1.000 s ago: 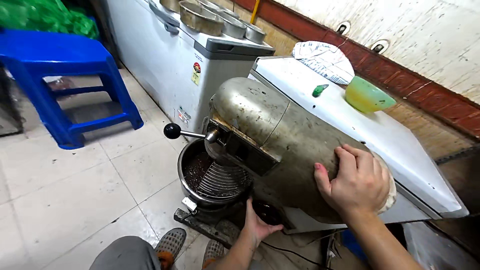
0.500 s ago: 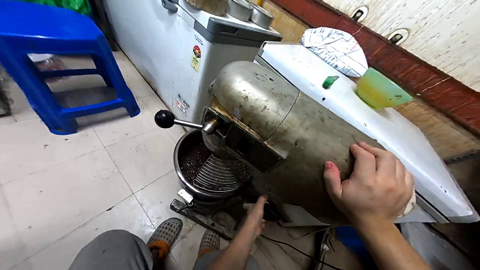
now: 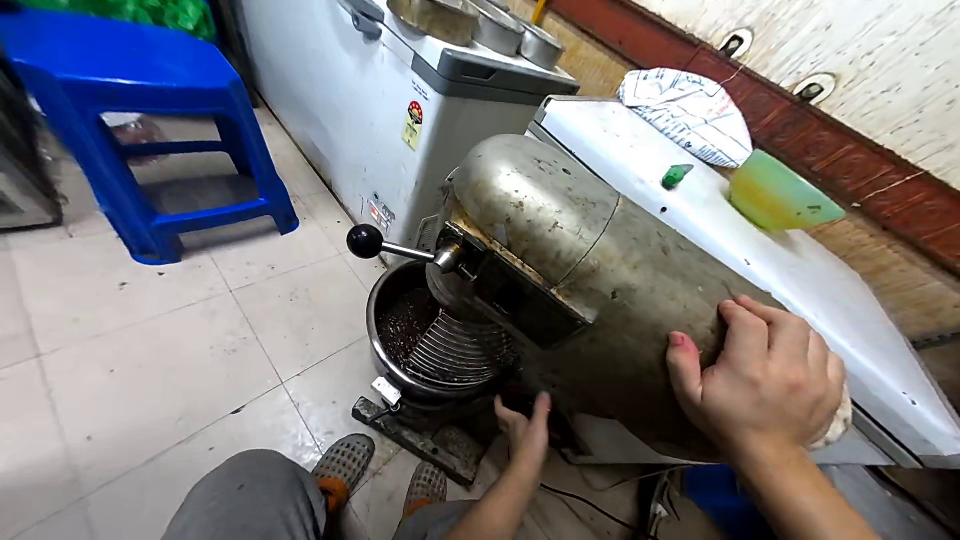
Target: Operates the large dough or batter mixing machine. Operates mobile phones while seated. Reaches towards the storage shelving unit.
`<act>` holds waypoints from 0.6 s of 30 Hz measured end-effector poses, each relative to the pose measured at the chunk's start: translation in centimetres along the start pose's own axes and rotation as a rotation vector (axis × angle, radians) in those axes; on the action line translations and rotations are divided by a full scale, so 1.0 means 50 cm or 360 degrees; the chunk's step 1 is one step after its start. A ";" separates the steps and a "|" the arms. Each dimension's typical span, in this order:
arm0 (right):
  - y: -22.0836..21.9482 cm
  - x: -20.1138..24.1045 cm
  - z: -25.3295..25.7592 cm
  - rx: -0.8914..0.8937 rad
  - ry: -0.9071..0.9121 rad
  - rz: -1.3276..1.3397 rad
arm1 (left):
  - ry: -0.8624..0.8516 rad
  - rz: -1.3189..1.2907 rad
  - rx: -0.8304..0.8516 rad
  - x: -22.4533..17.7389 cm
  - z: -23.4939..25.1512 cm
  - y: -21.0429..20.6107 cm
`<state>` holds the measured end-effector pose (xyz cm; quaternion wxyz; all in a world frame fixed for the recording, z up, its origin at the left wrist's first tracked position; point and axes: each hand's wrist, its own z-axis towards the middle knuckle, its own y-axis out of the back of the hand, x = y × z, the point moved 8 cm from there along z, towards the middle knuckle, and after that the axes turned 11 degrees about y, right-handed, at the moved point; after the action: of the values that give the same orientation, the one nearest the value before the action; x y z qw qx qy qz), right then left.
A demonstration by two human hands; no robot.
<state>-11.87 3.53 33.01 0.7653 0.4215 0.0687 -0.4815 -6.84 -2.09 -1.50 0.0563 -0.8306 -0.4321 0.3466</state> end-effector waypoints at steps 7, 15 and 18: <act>-0.001 -0.001 0.001 0.0030 0.0006 -0.0006 | 0.0942 -0.0956 0.0709 0.064 0.031 -0.063; -0.003 0.000 0.001 0.0089 0.0019 0.0007 | 0.0545 -0.0293 0.0290 0.048 0.053 -0.031; -0.005 -0.001 -0.002 0.0114 0.0000 0.0011 | -0.0058 0.0591 -0.0191 -0.009 0.020 -0.014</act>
<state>-12.08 3.58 32.85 0.7514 0.4490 0.0499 -0.4809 -8.13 -2.20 -1.74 -0.0663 -0.8915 -0.2923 0.3397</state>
